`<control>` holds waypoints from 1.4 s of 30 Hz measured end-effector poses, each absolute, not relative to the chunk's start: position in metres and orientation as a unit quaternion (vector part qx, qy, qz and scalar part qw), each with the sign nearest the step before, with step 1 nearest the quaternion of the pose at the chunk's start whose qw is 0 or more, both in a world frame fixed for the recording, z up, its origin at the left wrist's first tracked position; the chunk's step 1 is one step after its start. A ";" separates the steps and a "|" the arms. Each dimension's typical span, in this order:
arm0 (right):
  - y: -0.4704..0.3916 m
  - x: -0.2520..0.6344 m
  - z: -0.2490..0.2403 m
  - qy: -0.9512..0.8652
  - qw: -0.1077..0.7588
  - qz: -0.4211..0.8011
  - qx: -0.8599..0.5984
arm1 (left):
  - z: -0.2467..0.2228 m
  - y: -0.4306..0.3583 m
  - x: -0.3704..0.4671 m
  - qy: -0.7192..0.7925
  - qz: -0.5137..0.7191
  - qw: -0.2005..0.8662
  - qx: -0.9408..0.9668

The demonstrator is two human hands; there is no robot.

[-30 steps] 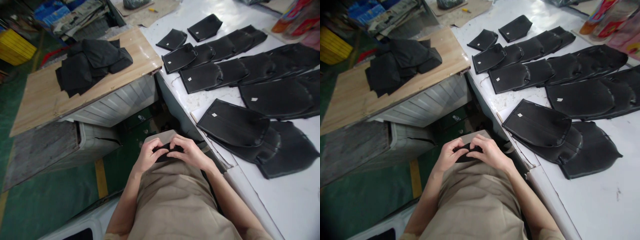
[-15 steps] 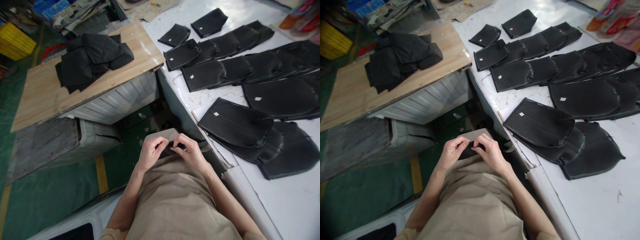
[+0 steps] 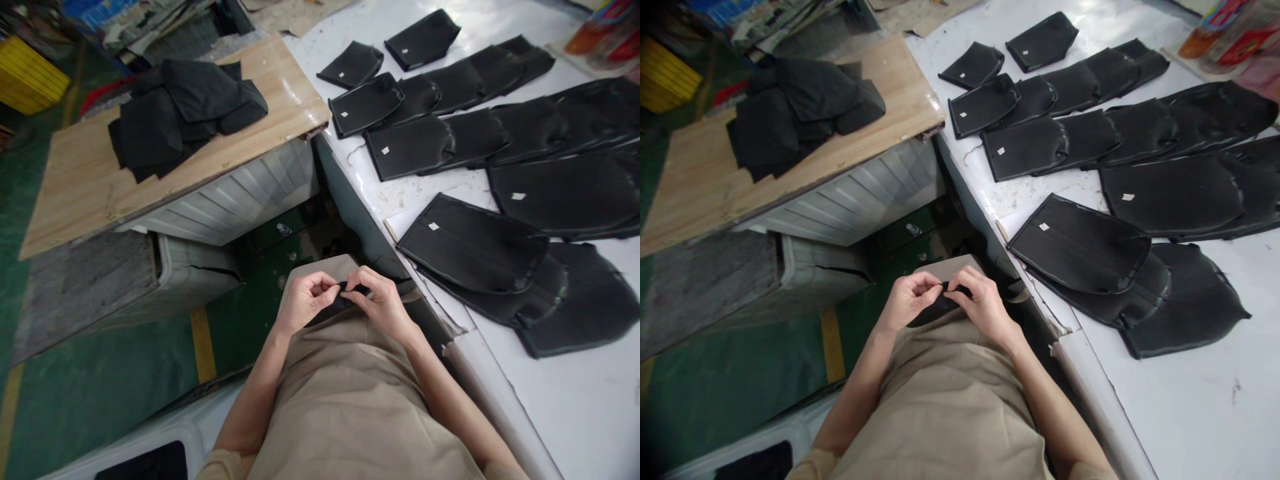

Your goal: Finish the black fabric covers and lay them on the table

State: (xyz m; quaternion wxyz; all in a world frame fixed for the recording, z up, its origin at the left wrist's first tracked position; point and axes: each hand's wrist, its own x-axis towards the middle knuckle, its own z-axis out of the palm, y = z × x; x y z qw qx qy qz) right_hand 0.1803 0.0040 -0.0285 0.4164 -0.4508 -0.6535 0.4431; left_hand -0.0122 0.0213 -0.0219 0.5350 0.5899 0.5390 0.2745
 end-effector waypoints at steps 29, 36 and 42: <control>0.007 0.189 -0.036 -0.582 0.384 0.561 -0.446 | -0.028 0.023 -0.006 0.560 0.248 0.567 0.551; 0.009 0.179 -0.040 -0.566 0.375 0.549 -0.488 | -0.028 0.020 -0.004 0.551 0.259 0.552 0.570; 0.006 0.173 -0.036 -0.554 0.386 0.522 -0.521 | -0.027 0.019 -0.002 0.551 0.253 0.545 0.578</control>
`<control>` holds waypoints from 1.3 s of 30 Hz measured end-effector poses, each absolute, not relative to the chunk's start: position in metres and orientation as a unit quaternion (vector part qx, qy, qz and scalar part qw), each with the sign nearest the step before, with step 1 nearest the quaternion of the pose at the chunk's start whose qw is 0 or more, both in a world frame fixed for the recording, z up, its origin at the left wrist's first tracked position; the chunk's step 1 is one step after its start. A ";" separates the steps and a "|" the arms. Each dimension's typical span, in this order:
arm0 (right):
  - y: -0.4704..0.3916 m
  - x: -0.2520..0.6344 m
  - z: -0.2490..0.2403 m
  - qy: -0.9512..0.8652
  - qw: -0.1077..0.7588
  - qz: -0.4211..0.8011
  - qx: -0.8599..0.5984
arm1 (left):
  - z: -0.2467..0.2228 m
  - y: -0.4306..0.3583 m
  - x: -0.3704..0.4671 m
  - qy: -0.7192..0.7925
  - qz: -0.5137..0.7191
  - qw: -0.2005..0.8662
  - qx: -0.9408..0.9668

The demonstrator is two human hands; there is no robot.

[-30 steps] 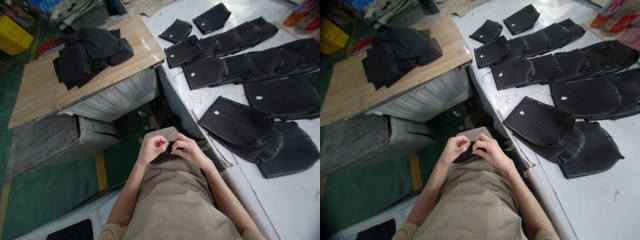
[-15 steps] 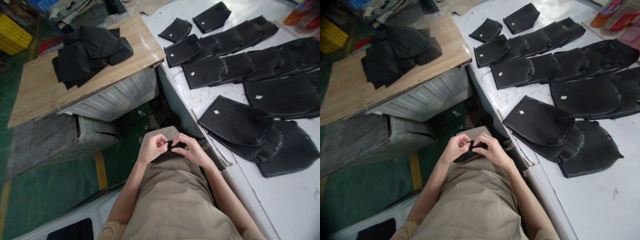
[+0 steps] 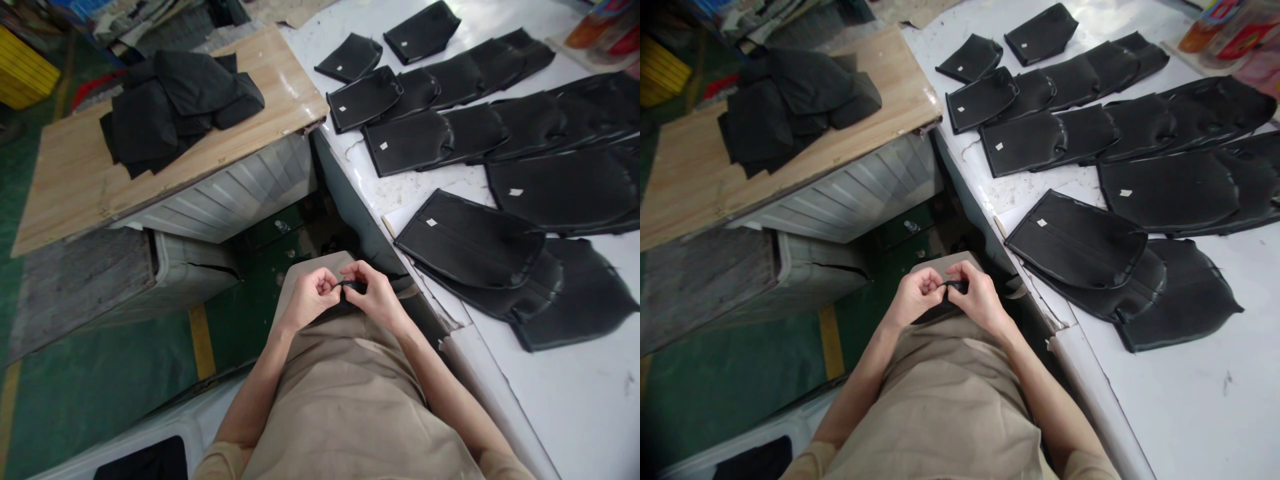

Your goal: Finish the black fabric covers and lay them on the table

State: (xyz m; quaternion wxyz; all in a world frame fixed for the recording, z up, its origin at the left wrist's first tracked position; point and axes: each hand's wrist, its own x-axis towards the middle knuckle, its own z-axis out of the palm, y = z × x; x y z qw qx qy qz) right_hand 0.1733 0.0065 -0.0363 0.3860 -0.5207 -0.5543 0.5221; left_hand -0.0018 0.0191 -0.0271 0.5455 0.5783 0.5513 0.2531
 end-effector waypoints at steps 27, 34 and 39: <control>0.008 0.202 -0.040 -0.564 0.356 0.612 -0.424 | -0.036 0.019 0.003 0.529 0.258 0.566 0.577; 0.006 0.193 -0.042 -0.554 0.381 0.566 -0.478 | -0.031 0.021 -0.006 0.476 0.250 0.604 0.588; 0.006 0.194 -0.042 -0.551 0.378 0.563 -0.487 | -0.028 0.022 -0.009 0.465 0.229 0.637 0.571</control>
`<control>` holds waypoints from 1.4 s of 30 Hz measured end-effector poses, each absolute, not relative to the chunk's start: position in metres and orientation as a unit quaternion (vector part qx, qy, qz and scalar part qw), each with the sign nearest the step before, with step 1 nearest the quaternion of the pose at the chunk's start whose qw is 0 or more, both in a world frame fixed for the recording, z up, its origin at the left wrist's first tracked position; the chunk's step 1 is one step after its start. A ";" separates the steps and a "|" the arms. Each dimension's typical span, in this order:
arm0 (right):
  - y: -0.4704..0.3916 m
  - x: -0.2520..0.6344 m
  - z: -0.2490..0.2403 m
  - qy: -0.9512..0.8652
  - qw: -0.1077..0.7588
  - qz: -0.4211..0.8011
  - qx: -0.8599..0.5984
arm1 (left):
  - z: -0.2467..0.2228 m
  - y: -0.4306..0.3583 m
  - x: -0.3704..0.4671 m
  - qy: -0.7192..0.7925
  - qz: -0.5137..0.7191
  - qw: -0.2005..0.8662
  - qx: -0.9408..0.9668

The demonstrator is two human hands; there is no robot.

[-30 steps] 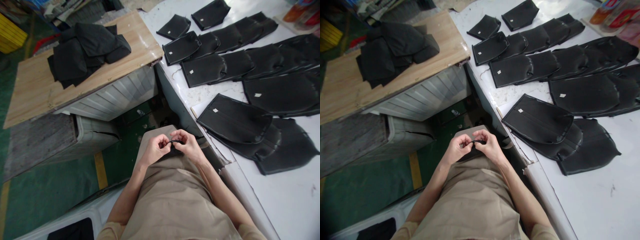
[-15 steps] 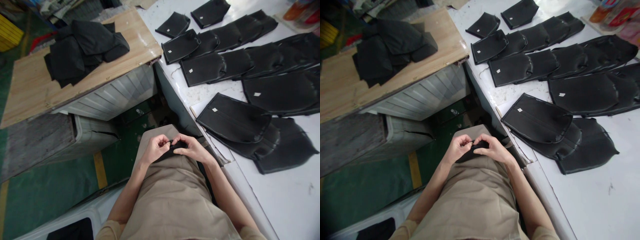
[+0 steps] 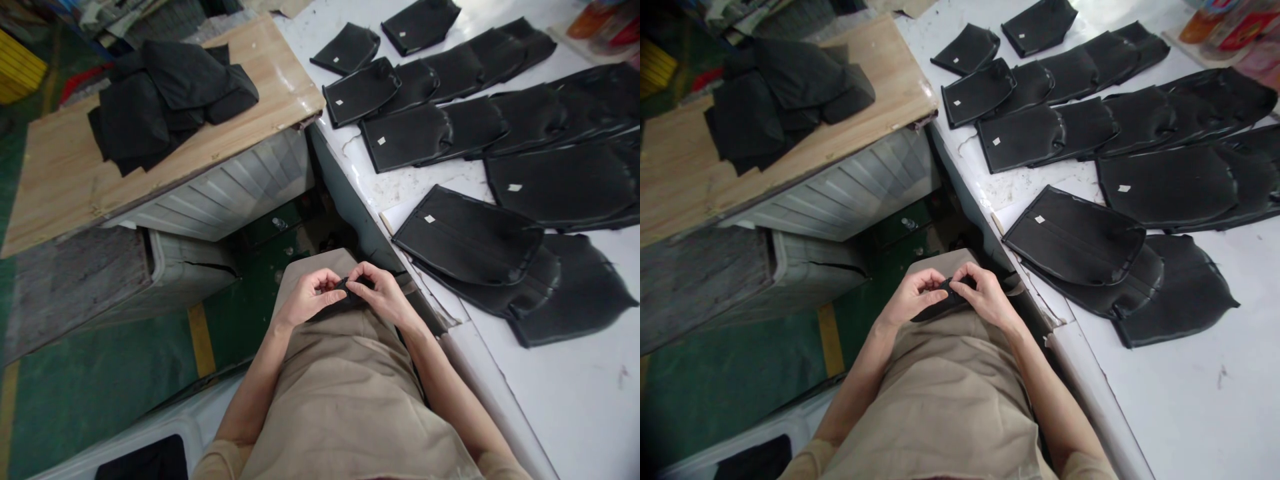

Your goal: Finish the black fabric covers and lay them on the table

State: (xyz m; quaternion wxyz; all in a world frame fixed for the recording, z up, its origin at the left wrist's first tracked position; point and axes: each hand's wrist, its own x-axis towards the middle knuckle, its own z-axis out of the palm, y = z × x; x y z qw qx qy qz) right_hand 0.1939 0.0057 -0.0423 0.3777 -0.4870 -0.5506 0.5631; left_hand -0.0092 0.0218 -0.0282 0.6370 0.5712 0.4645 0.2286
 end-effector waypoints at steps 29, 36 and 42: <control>0.007 0.187 -0.037 -0.475 0.388 0.659 -0.435 | -0.027 0.017 -0.010 0.432 0.205 0.509 0.716; 0.009 0.185 -0.035 -0.455 0.379 0.675 -0.441 | -0.026 0.017 -0.011 0.437 0.195 0.523 0.705; 0.009 0.180 -0.037 -0.478 0.422 0.602 -0.481 | -0.022 0.017 -0.009 0.440 0.219 0.529 0.692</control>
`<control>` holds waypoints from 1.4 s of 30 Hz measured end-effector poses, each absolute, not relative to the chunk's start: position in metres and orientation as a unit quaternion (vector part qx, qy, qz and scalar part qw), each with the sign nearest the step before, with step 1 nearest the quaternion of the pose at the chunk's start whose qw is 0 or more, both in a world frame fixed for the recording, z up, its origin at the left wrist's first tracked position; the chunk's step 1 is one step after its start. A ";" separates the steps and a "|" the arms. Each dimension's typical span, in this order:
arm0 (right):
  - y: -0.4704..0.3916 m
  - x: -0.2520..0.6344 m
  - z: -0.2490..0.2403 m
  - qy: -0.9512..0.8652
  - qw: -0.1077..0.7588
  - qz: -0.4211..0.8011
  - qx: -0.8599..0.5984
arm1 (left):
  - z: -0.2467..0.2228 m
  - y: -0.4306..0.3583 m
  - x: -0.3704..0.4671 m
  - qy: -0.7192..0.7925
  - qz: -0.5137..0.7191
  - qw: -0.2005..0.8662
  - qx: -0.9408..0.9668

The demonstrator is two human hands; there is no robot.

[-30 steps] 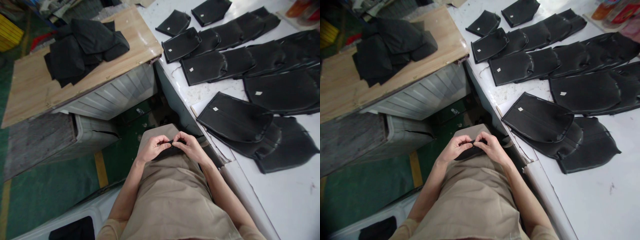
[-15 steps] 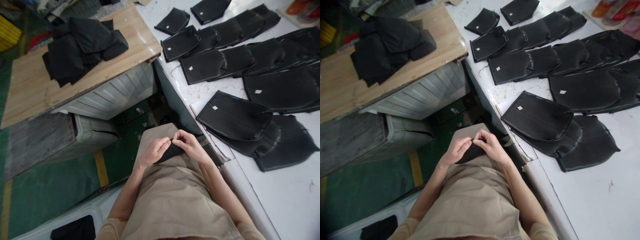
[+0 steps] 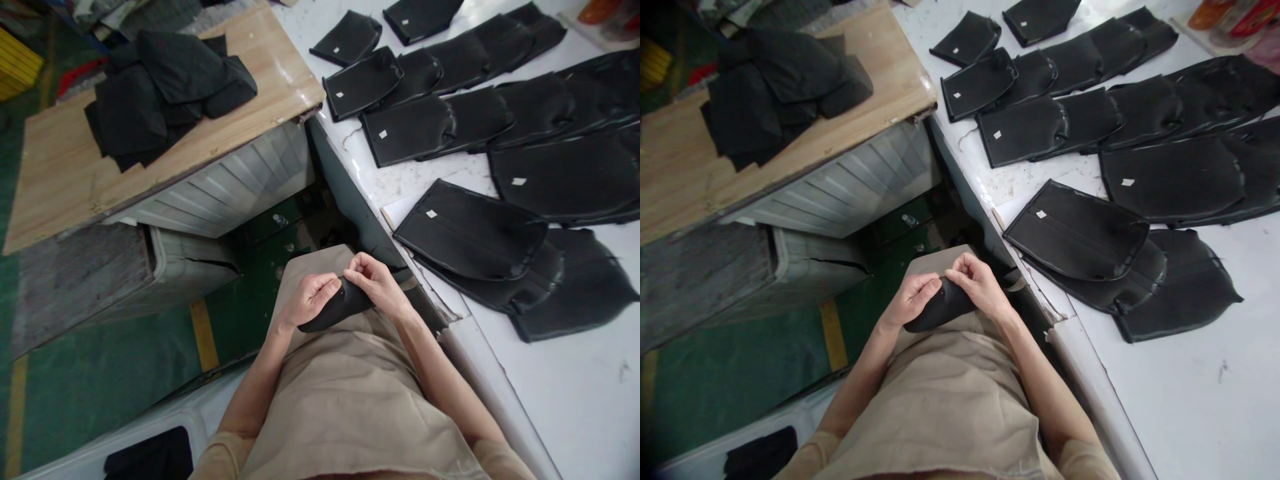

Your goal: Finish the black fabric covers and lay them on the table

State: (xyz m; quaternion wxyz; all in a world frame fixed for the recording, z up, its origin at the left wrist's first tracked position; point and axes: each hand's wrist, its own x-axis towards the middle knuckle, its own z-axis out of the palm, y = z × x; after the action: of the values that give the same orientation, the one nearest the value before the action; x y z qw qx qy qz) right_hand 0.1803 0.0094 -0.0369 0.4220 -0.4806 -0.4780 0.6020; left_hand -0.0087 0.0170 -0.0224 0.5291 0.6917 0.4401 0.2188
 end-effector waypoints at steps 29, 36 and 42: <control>-0.009 0.176 -0.029 -0.604 0.496 0.329 -0.529 | -0.017 0.013 0.002 0.535 0.291 0.507 0.611; -0.008 0.183 -0.027 -0.618 0.486 0.316 -0.531 | -0.017 0.015 0.001 0.530 0.293 0.495 0.623; -0.013 0.176 -0.032 -0.721 0.429 0.250 -0.484 | -0.016 0.014 0.003 0.522 0.295 0.482 0.639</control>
State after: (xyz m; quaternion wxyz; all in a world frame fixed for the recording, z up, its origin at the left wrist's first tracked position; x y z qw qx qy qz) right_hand 0.1764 -0.0126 -0.0323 0.4293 -0.4837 -0.7206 0.2499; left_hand 0.0026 0.0140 -0.0161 0.4818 0.6389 0.5221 0.2952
